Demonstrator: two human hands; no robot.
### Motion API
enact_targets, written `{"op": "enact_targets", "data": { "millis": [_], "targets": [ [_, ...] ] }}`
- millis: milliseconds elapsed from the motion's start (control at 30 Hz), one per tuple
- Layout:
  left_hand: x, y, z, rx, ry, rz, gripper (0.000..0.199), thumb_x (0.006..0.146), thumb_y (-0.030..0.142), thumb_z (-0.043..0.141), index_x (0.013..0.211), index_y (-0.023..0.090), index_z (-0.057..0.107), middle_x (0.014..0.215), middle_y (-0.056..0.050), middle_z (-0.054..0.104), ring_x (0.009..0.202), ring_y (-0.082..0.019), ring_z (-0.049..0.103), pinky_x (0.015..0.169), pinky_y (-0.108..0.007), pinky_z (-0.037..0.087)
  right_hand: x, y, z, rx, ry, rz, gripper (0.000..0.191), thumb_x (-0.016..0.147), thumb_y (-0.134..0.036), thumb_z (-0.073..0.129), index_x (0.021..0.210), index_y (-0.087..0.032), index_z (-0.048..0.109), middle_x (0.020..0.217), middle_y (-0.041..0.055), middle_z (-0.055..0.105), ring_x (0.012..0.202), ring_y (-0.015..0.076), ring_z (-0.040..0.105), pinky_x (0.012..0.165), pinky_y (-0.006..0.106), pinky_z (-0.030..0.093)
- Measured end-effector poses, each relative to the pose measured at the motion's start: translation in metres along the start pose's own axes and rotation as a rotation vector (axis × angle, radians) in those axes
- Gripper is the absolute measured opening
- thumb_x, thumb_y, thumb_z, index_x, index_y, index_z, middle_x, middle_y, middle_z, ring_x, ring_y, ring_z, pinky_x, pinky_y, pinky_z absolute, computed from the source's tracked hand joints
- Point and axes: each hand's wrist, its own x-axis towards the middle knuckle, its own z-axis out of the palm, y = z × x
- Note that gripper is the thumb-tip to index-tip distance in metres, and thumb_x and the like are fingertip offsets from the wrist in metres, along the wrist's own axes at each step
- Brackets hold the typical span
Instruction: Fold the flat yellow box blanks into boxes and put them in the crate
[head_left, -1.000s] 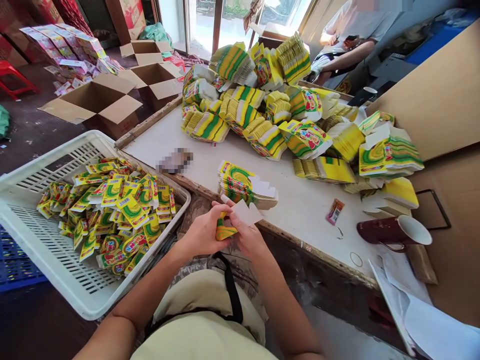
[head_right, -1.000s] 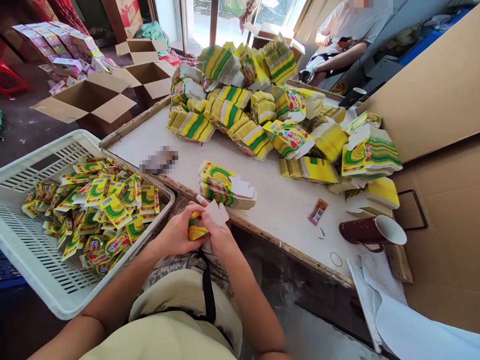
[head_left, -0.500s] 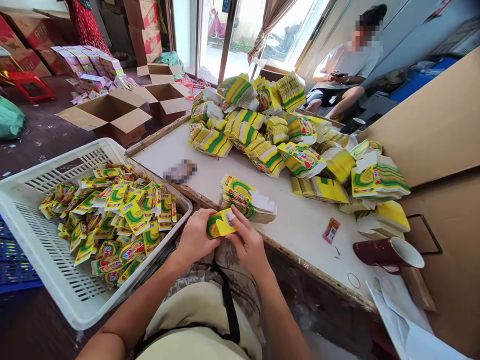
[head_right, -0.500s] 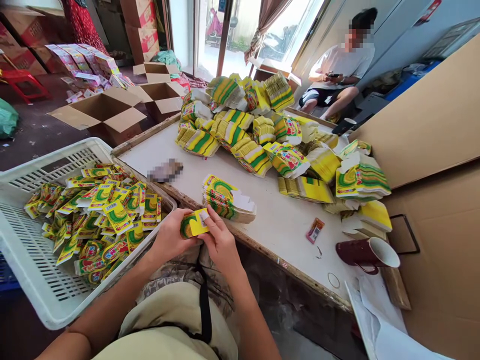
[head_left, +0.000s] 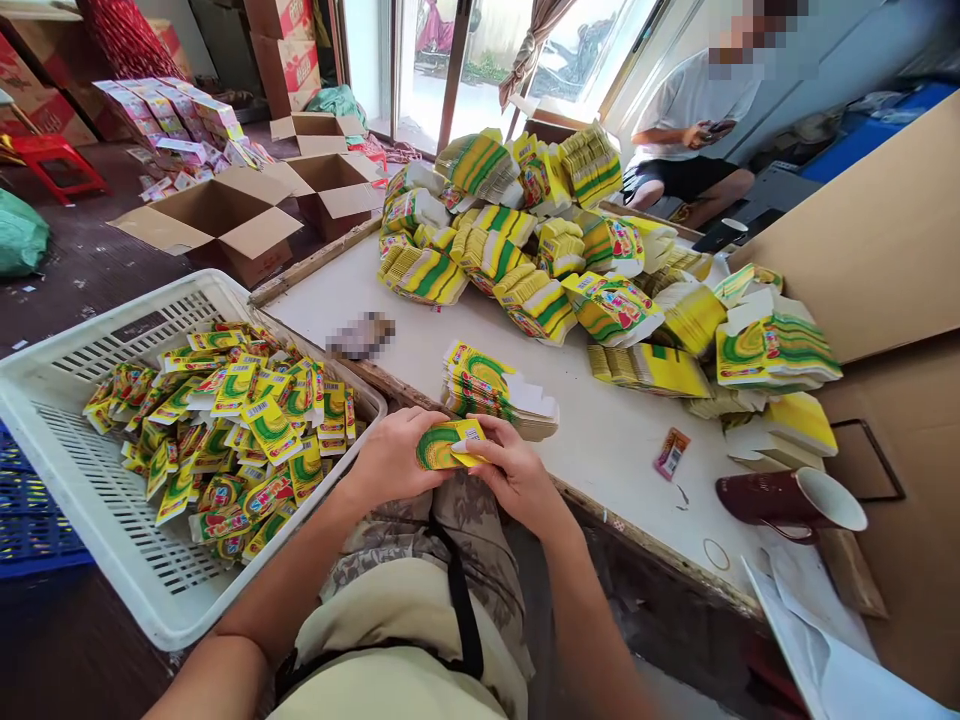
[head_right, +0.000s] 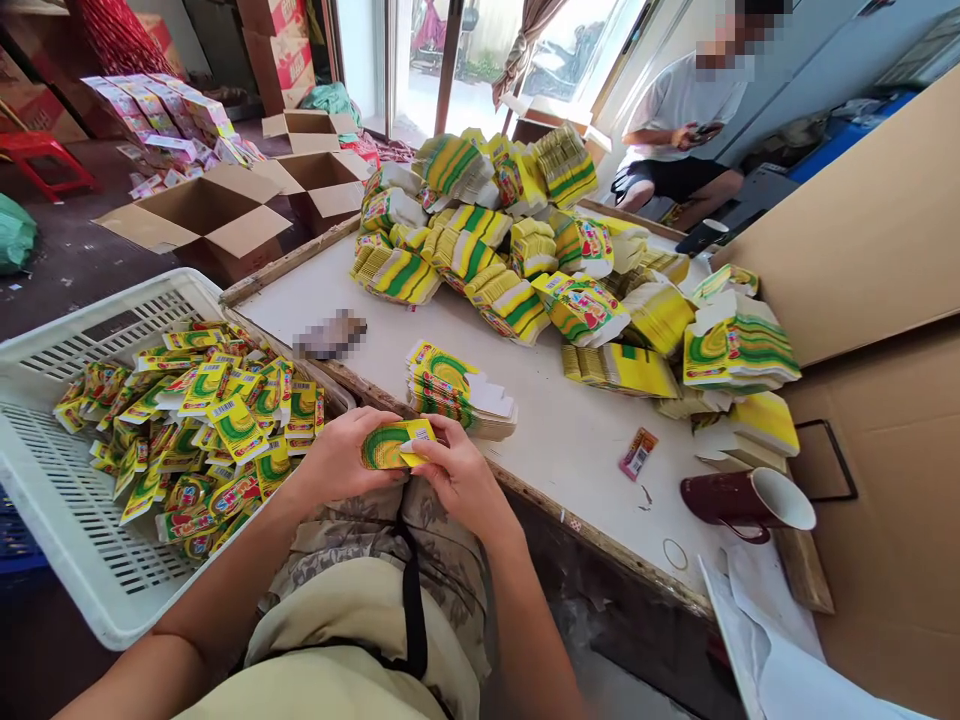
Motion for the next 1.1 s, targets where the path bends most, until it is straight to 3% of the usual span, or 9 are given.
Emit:
{"op": "enact_targets", "data": {
  "millis": [167,267,400,467,567,767,900,1000,1100],
  "targets": [
    [-0.002,0.003,0.012,0.083,0.023,-0.024,0.050,0.068,0.028,0.074,0.114,0.018,0.059,0.106,-0.009,0.067,0.098,-0.027,0.063,0.087,-0.040,0.051,0.001,-0.004,0.019,0.106,0.128,0.128,0.019,0.081,-0.024,0.073,0.100,-0.026,0.071,0.136,0.0104,0.054,0.127,0.0273,0.054,0.103,0.044,0.048],
    [-0.007,-0.004,0.010,0.053,0.035,-0.061,0.051,0.069,0.029,0.074,0.117,0.018,0.058,0.110,-0.009,0.067,0.101,-0.027,0.063,0.089,-0.039,0.051,0.003,-0.007,0.032,0.155,0.172,0.142,0.038,0.081,-0.026,0.073,0.117,-0.026,0.063,0.141,0.0115,0.052,0.131,0.0281,0.050,0.107,0.046,0.044],
    [-0.023,-0.042,-0.023,0.179,0.095,-0.232,0.054,0.073,0.040,0.074,0.121,0.018,0.059,0.115,-0.010,0.067,0.107,-0.030,0.060,0.095,-0.043,0.048,0.017,0.006,0.018,0.089,0.269,0.169,0.071,0.083,-0.035,0.071,0.145,-0.025,0.038,0.141,0.0142,0.054,0.123,0.0271,0.057,0.104,0.045,0.047],
    [-0.032,-0.065,-0.043,0.363,0.242,-0.369,0.070,0.070,0.048,0.076,0.127,0.014,0.055,0.126,-0.017,0.062,0.119,-0.038,0.053,0.102,-0.053,0.041,0.027,0.021,0.004,-0.117,0.407,0.251,0.062,0.087,-0.036,0.065,0.142,-0.022,0.041,0.134,0.0150,0.059,0.120,0.0285,0.058,0.101,0.047,0.047],
    [-0.041,-0.081,-0.057,0.368,0.328,-0.439,0.077,0.072,0.054,0.072,0.133,0.012,0.051,0.132,-0.020,0.058,0.126,-0.038,0.050,0.107,-0.055,0.037,0.041,0.044,-0.007,-0.401,0.366,0.386,0.043,0.088,-0.030,0.058,0.130,-0.018,0.053,0.115,0.0154,0.068,0.110,0.0317,0.060,0.094,0.050,0.048],
    [-0.033,-0.056,-0.016,-0.127,0.057,-0.277,0.049,0.080,0.048,0.068,0.120,0.019,0.063,0.122,-0.012,0.068,0.114,-0.028,0.061,0.101,-0.047,0.045,0.043,0.058,-0.005,-0.475,0.406,0.319,0.034,0.084,-0.026,0.060,0.117,-0.016,0.057,0.098,0.0126,0.064,0.095,0.0295,0.057,0.088,0.048,0.047],
    [-0.015,-0.033,0.023,-0.605,-0.030,-0.244,0.066,0.070,0.047,0.078,0.128,0.020,0.058,0.124,-0.013,0.067,0.115,-0.028,0.063,0.099,-0.046,0.048,0.033,0.032,0.004,-0.219,0.524,0.311,0.044,0.081,-0.025,0.064,0.121,-0.020,0.047,0.091,0.0048,0.057,0.085,0.0236,0.057,0.080,0.042,0.049],
    [0.000,-0.013,0.041,-0.973,0.115,-0.241,0.075,0.068,0.064,0.073,0.126,0.019,0.057,0.116,-0.013,0.069,0.110,-0.028,0.065,0.092,-0.042,0.053,0.021,0.004,0.025,0.122,0.370,0.279,0.052,0.079,-0.025,0.070,0.123,-0.024,0.043,0.084,-0.0012,0.055,0.074,0.0175,0.057,0.071,0.032,0.051],
    [0.013,0.008,0.045,-1.085,0.360,-0.342,0.070,0.082,0.078,0.038,0.108,0.018,0.063,0.095,-0.011,0.071,0.096,-0.025,0.068,0.079,-0.039,0.057,0.009,-0.018,0.050,0.436,0.172,0.217,0.053,0.082,-0.028,0.070,0.127,-0.027,0.042,0.087,-0.0012,0.057,0.077,0.0156,0.058,0.069,0.028,0.051]
  ]
}}
